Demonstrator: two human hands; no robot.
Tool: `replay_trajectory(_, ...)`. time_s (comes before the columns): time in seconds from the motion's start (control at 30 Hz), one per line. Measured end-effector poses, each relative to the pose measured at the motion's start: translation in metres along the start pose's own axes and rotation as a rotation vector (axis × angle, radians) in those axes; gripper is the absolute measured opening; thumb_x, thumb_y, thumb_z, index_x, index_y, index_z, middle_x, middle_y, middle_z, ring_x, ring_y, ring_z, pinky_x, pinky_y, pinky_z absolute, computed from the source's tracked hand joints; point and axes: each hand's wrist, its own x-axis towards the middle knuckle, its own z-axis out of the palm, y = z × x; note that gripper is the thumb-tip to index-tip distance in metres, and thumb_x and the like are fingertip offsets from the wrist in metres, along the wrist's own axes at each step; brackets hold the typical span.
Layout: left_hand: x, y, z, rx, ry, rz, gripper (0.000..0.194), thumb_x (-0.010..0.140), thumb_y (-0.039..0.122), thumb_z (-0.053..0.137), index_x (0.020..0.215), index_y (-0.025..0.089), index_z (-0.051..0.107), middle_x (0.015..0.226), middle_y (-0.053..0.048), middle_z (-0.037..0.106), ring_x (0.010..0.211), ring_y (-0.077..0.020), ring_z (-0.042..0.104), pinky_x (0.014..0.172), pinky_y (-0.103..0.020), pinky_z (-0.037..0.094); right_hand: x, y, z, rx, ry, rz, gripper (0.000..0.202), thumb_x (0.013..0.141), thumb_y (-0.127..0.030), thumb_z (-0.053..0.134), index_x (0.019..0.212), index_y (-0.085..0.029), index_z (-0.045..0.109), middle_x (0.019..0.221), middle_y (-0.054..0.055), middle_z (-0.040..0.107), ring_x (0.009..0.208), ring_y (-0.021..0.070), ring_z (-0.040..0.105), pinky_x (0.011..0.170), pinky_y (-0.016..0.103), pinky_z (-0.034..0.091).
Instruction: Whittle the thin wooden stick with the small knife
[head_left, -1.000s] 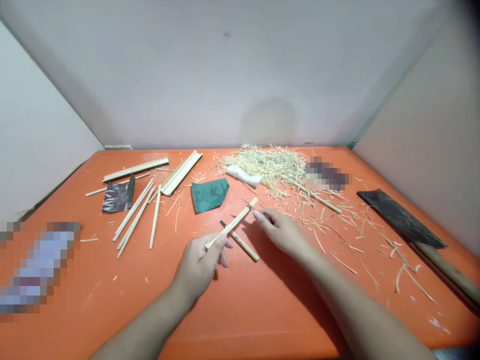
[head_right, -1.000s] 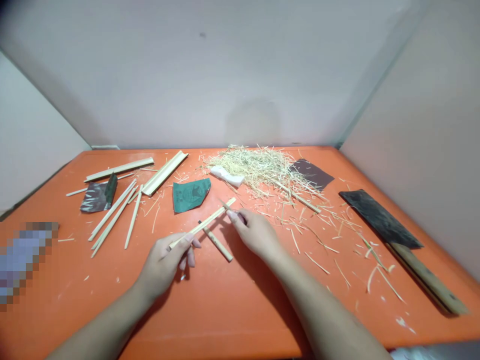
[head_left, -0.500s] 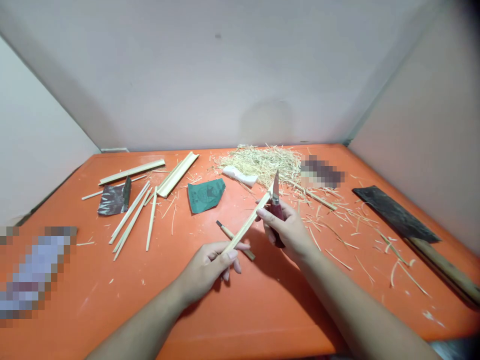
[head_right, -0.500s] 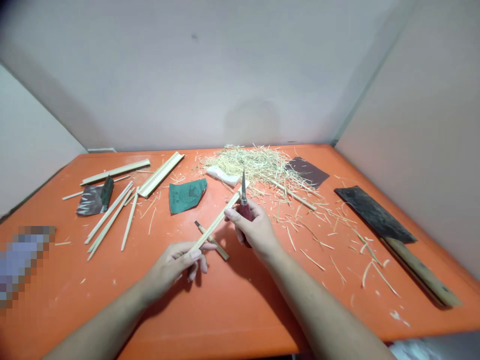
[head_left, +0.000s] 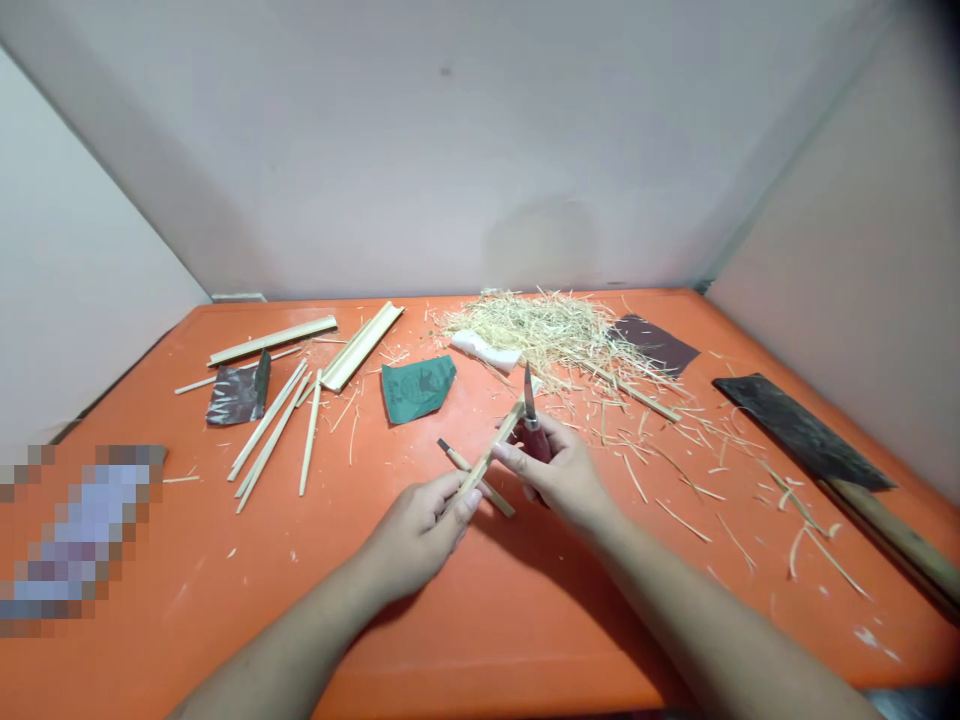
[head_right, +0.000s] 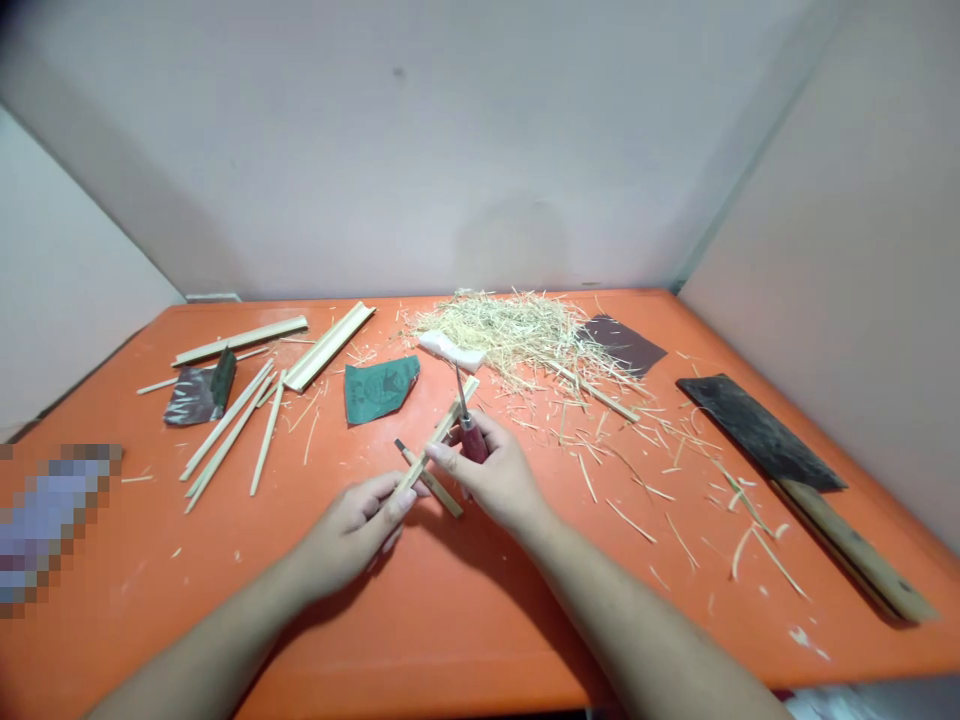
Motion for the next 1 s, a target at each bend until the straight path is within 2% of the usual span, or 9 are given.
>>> replay_trajectory(0.17, 0.001, 0.005, -0.003, 0.346, 0.066, 0.185, 0.038, 0.104, 0.044, 0.041, 0.109, 0.019, 0.07, 0.068, 0.001, 0.057, 0.061, -0.0127, 0.051, 0.062, -0.024, 0.038, -0.001, -0.001, 0.0, -0.01, 0.005, -0.032, 0.037, 0.08, -0.052, 0.078, 0.086, -0.021, 0.06, 0.076, -0.002, 0.057, 0.05, 0.0064, 0.043, 0.04, 0.021, 0.037)
replay_trajectory(0.3, 0.002, 0.008, -0.003, 0.371, 0.061, 0.187, 0.035, 0.103, 0.043, 0.043, 0.113, 0.021, 0.069, 0.07, 0.002, 0.059, 0.061, -0.0127, 0.051, 0.06, -0.024, 0.036, -0.002, -0.004, 0.001, -0.013, -0.013, -0.042, 0.035, 0.083, -0.052, 0.075, 0.086, -0.021, 0.06, 0.076, -0.001, 0.058, 0.05, 0.0075, 0.044, 0.041, 0.023, 0.037)
replay_trajectory(0.43, 0.0, 0.008, -0.001, 0.229, 0.006, 0.078, 0.043, 0.103, 0.053, 0.04, 0.109, 0.019, 0.065, 0.059, 0.005, 0.051, 0.048, -0.0108, 0.048, 0.05, -0.021, 0.036, -0.002, -0.002, 0.003, -0.047, -0.039, -0.052, 0.033, 0.084, -0.052, 0.073, 0.086, -0.022, 0.06, 0.077, -0.001, 0.06, 0.051, 0.0083, 0.045, 0.045, 0.025, 0.037)
replay_trajectory(0.53, -0.001, 0.005, 0.0, 0.114, -0.003, -0.014, 0.048, 0.101, 0.061, 0.036, 0.1, 0.019, 0.059, 0.059, 0.005, 0.052, 0.043, -0.0112, 0.051, 0.042, -0.02, 0.04, -0.001, 0.0, 0.002, -0.162, -0.033, -0.089, 0.035, 0.091, -0.056, 0.063, 0.085, -0.022, 0.058, 0.076, 0.0, 0.06, 0.056, 0.0106, 0.048, 0.053, 0.027, 0.04)
replay_trajectory(0.63, 0.0, 0.0, 0.001, 0.073, 0.057, -0.007, 0.046, 0.101, 0.062, 0.035, 0.096, 0.021, 0.054, 0.06, 0.006, 0.051, 0.042, -0.0102, 0.051, 0.039, -0.019, 0.04, -0.004, 0.0, 0.0, -0.513, -0.054, -0.161, 0.039, 0.1, -0.055, 0.048, 0.085, -0.021, 0.06, 0.072, 0.0, 0.058, 0.062, 0.0136, 0.051, 0.059, 0.028, 0.038)
replay_trajectory(0.77, 0.004, -0.008, 0.001, 0.043, 0.124, -0.008, 0.047, 0.1, 0.063, 0.037, 0.089, 0.021, 0.052, 0.062, 0.004, 0.054, 0.047, -0.011, 0.055, 0.041, -0.019, 0.043, -0.012, -0.004, 0.002, -0.921, -0.172, -0.185, 0.036, 0.103, -0.048, 0.044, 0.091, -0.021, 0.065, 0.078, 0.002, 0.066, 0.067, 0.0153, 0.057, 0.061, 0.028, 0.034)
replay_trajectory(0.87, 0.008, -0.01, 0.001, -0.102, 0.149, -0.039, 0.047, 0.098, 0.065, 0.044, 0.092, 0.019, 0.055, 0.063, 0.002, 0.06, 0.051, -0.0121, 0.058, 0.044, -0.019, 0.046, -0.014, -0.005, 0.005, -0.954, -0.207, -0.171, 0.036, 0.104, -0.046, 0.042, 0.09, -0.021, 0.064, 0.078, 0.002, 0.067, 0.067, 0.0152, 0.057, 0.061, 0.027, 0.033)
replay_trajectory(0.93, 0.012, -0.007, -0.001, -0.316, 0.125, -0.09, 0.046, 0.094, 0.062, 0.055, 0.096, 0.016, 0.059, 0.065, -0.002, 0.066, 0.053, -0.013, 0.063, 0.05, -0.02, 0.049, -0.014, -0.004, 0.006, -0.889, -0.211, -0.145, 0.037, 0.102, -0.05, 0.045, 0.088, -0.021, 0.062, 0.072, 0.0, 0.062, 0.063, 0.0139, 0.054, 0.058, 0.026, 0.032)
replay_trajectory(1.0, 0.015, 0.0, -0.005, -0.561, 0.107, -0.149, 0.038, 0.09, 0.05, 0.068, 0.097, 0.013, 0.064, 0.075, -0.008, 0.073, 0.064, -0.0155, 0.07, 0.061, -0.023, 0.055, -0.013, -0.002, 0.006, -0.818, -0.176, -0.147, 0.035, 0.098, -0.053, 0.053, 0.082, -0.021, 0.058, 0.065, -0.003, 0.054, 0.059, 0.0122, 0.048, 0.056, 0.025, 0.031)
